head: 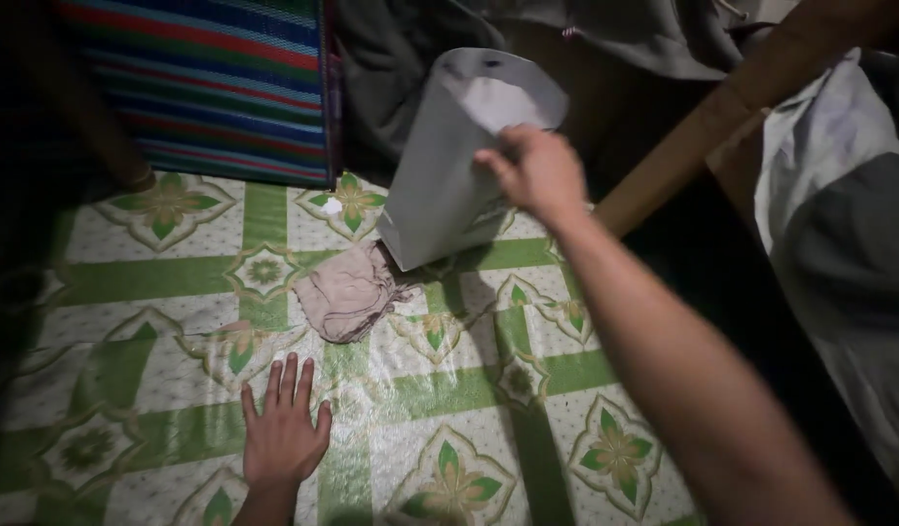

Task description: The person picks up a stack of clothes from the bed and carries them across the room, then kneels and wipes the patterned floor with a cloth, moving around to clean different floor areas near the bed and mat.

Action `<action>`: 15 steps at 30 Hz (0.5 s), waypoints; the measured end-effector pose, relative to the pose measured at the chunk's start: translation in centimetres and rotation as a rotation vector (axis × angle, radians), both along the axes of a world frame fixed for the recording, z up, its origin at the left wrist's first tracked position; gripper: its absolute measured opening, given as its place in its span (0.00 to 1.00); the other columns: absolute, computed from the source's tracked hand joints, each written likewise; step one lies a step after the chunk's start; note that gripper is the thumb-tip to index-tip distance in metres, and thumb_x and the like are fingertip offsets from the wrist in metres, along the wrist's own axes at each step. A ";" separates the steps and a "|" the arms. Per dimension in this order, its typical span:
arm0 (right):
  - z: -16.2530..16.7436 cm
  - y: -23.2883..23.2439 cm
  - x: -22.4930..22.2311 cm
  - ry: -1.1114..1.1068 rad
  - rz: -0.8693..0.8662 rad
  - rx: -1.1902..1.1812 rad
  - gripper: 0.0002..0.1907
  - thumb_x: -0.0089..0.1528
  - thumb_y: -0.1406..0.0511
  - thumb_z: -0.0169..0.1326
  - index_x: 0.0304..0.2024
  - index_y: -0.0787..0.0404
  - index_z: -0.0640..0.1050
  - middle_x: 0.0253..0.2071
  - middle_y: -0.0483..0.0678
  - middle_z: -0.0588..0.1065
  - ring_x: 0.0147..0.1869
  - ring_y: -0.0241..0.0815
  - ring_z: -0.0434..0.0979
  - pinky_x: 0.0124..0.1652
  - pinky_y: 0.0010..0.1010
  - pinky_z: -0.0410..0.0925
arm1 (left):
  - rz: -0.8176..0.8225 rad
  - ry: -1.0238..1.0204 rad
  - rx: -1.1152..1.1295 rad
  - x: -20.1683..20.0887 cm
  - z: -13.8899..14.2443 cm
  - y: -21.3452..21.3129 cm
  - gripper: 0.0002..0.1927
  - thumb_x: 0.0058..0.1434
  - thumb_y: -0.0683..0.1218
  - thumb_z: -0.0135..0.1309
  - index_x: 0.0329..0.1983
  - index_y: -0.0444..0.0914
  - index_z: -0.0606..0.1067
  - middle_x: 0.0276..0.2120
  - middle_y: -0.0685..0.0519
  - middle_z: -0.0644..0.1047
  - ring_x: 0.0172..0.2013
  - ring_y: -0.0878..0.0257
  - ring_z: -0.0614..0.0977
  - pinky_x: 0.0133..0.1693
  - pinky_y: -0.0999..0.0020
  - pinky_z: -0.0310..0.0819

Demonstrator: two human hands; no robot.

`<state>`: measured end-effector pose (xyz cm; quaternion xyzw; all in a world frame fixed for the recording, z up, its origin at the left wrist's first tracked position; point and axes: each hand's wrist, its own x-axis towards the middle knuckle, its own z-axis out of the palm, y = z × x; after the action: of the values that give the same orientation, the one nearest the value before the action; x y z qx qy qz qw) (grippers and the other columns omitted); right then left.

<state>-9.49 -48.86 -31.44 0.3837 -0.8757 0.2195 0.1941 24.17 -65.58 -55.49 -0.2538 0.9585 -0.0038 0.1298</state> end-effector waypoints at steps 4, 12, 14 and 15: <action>6.7 6.8 1.7 -0.219 0.002 -0.072 0.16 0.63 0.55 0.64 0.40 0.62 0.82 0.29 0.47 0.80 0.32 0.37 0.79 0.34 0.34 0.71 | -0.042 0.122 -0.075 0.9 0.6 0.7 0.41 0.65 0.67 0.33 0.80 0.50 0.47 0.79 0.54 0.47 0.76 0.57 0.49 0.71 0.41 0.36; 32.7 29.0 16.1 0.103 -0.346 0.252 0.16 0.67 0.56 0.62 0.36 0.63 0.78 0.27 0.51 0.69 0.30 0.44 0.67 0.32 0.41 0.62 | -0.091 0.127 0.020 1.3 6.1 0.8 0.42 0.62 0.67 0.42 0.77 0.51 0.49 0.77 0.53 0.45 0.73 0.55 0.51 0.67 0.29 0.41; 34.3 33.0 21.4 0.098 -0.423 0.355 0.16 0.67 0.56 0.61 0.38 0.62 0.76 0.30 0.52 0.67 0.34 0.46 0.65 0.35 0.42 0.60 | -0.104 -0.060 0.018 1.1 7.8 1.5 0.42 0.63 0.67 0.45 0.76 0.50 0.50 0.77 0.52 0.46 0.74 0.55 0.52 0.67 0.30 0.44; 34.9 34.3 23.4 0.090 -0.450 0.385 0.16 0.66 0.56 0.61 0.40 0.62 0.75 0.32 0.52 0.67 0.35 0.46 0.64 0.36 0.42 0.59 | -0.100 -0.118 0.034 1.0 8.7 1.6 0.42 0.61 0.66 0.47 0.75 0.48 0.52 0.76 0.49 0.48 0.73 0.54 0.53 0.65 0.31 0.46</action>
<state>13.92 -14.59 3.43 0.2189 -0.9549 -0.0162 0.2002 25.13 -63.95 -46.83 -0.2026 0.9607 -0.0091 0.1898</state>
